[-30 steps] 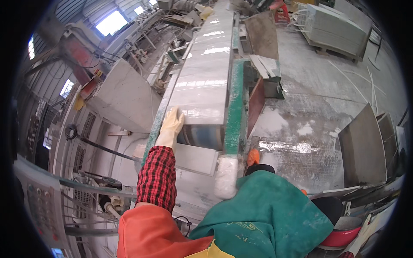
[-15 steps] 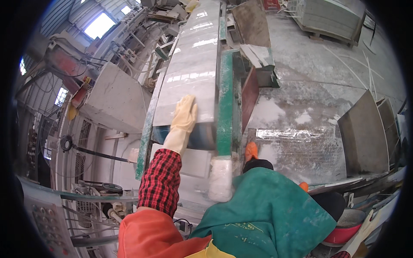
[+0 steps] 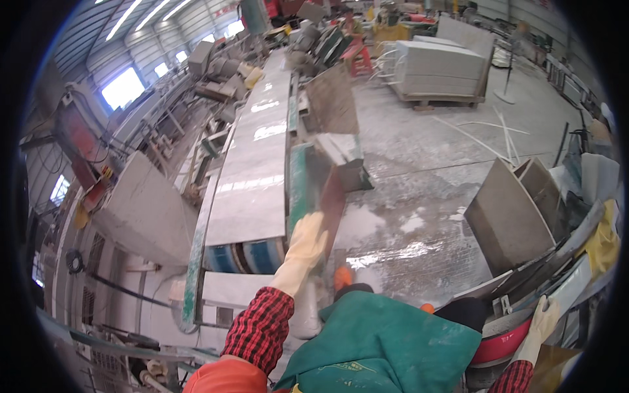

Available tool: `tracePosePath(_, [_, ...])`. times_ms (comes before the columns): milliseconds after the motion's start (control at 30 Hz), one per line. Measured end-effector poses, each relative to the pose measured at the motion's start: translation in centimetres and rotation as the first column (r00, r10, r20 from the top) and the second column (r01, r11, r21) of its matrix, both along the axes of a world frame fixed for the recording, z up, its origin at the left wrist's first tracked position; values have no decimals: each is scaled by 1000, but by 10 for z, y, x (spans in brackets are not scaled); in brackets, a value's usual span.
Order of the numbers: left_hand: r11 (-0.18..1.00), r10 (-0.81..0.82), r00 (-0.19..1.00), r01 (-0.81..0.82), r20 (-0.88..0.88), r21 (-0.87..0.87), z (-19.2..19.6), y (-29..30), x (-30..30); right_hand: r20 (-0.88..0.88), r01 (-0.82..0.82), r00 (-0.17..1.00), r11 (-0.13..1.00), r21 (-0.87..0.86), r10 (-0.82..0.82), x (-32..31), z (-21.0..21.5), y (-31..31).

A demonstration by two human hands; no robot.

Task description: The person repeatedly picks up white rectangular panels from a conveyor belt and stacks them into a metal bin. The person handles the panels one at a time, placing them into the bin to accumulate a stack.

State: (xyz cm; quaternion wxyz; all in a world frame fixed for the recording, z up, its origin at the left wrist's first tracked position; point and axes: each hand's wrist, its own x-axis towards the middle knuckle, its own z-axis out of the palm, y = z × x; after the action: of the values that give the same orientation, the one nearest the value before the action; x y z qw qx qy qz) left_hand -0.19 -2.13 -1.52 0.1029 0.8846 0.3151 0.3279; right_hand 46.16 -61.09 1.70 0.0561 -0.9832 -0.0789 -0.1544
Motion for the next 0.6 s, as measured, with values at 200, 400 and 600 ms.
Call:
tracePosePath(200, [994, 68, 997, -65, -33, 91, 13, -6, 21, 197, 4, 980, 994, 105, -24, -59, 35, 21])
tracePosePath(400, [992, 91, 996, -89, -19, 88, 2, -10, 14, 338, 94, 936, 995, 41, -102, -45, 22, 31])
tracePosePath(600, [982, 180, 977, -173, -114, 74, -9, -18, 6, 38, 297, 953, 951, 92, -301, -57, 34, 46])
